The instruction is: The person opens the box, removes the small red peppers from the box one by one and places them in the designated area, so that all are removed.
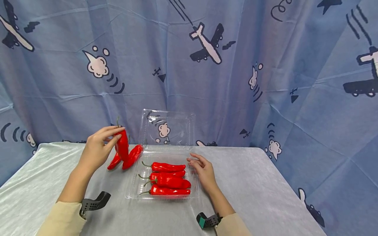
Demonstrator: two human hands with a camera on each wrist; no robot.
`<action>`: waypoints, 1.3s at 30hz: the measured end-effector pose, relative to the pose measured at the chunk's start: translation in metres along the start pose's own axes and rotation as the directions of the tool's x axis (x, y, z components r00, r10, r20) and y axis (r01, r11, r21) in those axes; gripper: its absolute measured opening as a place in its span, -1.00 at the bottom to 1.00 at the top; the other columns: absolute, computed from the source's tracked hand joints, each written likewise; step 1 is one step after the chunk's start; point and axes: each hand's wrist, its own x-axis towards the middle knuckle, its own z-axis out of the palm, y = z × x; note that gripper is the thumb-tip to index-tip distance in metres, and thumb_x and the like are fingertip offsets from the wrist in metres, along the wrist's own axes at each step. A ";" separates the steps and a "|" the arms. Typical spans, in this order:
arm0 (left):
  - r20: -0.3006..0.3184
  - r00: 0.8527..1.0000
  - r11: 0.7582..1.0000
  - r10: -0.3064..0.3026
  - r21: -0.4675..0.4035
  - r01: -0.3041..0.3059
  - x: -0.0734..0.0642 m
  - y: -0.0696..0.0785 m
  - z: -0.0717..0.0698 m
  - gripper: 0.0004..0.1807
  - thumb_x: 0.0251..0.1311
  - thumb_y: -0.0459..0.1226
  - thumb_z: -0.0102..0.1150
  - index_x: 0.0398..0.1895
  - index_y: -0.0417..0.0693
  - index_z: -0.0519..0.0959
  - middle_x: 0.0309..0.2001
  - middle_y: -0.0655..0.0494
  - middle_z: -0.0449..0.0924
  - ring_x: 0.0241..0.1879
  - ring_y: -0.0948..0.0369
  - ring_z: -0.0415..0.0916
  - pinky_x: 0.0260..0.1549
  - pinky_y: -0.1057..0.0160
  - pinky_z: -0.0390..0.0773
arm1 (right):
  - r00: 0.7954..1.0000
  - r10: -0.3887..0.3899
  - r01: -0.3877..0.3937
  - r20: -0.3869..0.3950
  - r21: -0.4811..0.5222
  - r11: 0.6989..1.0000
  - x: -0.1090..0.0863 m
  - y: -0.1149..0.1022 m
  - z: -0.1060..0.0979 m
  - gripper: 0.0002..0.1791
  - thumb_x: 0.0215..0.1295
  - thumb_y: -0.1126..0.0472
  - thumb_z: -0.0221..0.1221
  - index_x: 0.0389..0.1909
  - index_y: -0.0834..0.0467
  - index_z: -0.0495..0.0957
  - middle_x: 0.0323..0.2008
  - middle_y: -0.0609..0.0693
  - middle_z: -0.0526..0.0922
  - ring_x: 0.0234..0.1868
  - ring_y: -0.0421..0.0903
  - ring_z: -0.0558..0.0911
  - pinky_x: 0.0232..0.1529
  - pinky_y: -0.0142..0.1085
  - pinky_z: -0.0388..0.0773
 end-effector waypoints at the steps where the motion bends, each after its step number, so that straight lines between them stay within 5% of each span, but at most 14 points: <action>1: 0.001 1.000 1.000 -0.004 0.001 0.004 0.000 -0.001 0.000 -0.69 0.32 -0.40 0.23 0.09 -0.04 0.71 0.14 -0.10 0.65 -0.03 -0.08 0.69 -0.09 -0.08 0.71 | 1.000 0.000 0.000 0.000 -0.001 1.000 0.000 0.000 0.000 -0.56 0.49 0.24 0.10 0.33 0.26 0.47 0.14 0.31 0.66 -0.09 -0.33 0.74 -0.14 -0.40 0.69; 15: 0.065 0.996 0.994 -0.066 0.093 0.060 -0.004 -0.014 0.006 -0.69 0.34 -0.34 0.23 0.11 0.00 0.71 0.20 -0.10 0.62 -0.10 -0.10 0.68 -0.15 -0.07 0.66 | 1.000 0.005 -0.005 -0.005 0.003 1.000 -0.001 -0.001 0.000 -0.56 0.48 0.25 0.11 0.32 0.25 0.48 0.13 0.31 0.67 -0.09 -0.29 0.76 -0.15 -0.41 0.69; 39: 0.094 0.995 0.997 -0.037 0.077 0.030 -0.011 -0.027 0.027 -0.70 0.27 -0.39 0.26 0.05 -0.06 0.73 0.14 -0.12 0.66 0.16 -0.13 0.61 0.13 -0.16 0.57 | 1.000 0.016 -0.016 -0.006 -0.011 1.000 -0.001 -0.001 0.000 -0.56 0.48 0.22 0.11 0.33 0.23 0.48 0.14 0.28 0.67 -0.01 -0.13 0.76 -0.13 -0.39 0.69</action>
